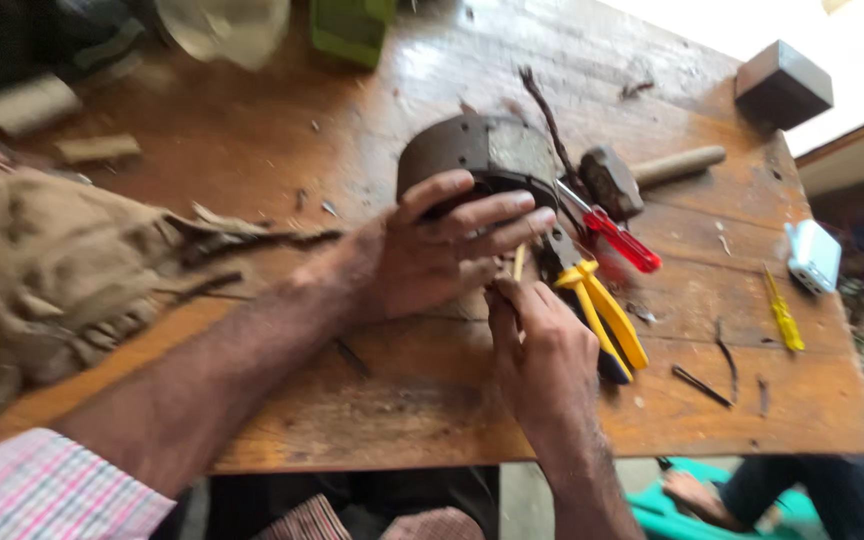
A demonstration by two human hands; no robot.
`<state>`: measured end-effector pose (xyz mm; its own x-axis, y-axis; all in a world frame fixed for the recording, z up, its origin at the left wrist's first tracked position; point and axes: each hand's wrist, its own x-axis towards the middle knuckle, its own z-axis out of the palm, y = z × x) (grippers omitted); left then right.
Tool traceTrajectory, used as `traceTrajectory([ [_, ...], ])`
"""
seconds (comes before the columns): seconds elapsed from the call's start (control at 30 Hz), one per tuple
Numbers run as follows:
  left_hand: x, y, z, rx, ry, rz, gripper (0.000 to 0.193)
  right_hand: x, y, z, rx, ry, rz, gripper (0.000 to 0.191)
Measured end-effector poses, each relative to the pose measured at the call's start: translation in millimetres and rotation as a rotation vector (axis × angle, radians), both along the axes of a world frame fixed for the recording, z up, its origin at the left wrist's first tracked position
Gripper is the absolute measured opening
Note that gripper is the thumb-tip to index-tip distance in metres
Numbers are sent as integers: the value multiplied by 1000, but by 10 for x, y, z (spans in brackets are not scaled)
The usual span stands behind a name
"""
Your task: The person holds an old electric motor stator on a wooden workbench and pulls copper windings out of it by hand, using pliers to grip and draw out wire pieces. They rotate the stator to reach different sides and continue pulling wire from the slots throughout the clip.
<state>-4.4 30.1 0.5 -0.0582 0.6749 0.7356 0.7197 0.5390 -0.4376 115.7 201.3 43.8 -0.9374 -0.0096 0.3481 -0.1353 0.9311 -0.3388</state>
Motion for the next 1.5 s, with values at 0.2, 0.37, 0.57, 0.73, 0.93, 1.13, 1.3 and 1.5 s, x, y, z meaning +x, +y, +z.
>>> traceTrajectory([
  [0.2, 29, 54, -45, 53, -15, -7, 14, 98, 124, 105, -41, -80, 50, 16],
  [0.37, 10, 40, 2, 70, 7, -2, 14, 272, 195, 134, -69, -156, 68, 15],
  [0.57, 3, 68, -18, 55, 7, 17, 18, 497, 231, 61, -79, -208, -51, 17],
  [0.73, 7, 69, -34, 27, -2, 54, 18, 540, 245, -6, -206, -134, 15, 18],
  [0.93, 40, 30, 23, -80, 11, 99, 13, 203, 679, 249, -492, -267, 27, 42],
  [1.13, 75, 29, 104, -64, 27, 91, 33, -296, 533, 94, -550, -657, -75, 34],
  [1.3, 78, 26, 92, -99, 1, 123, 23, -395, 618, -74, -839, -481, 135, 20],
  [1.5, 55, 8, 59, -165, 24, 157, 14, -417, 827, -123, -1129, -508, 127, 13],
])
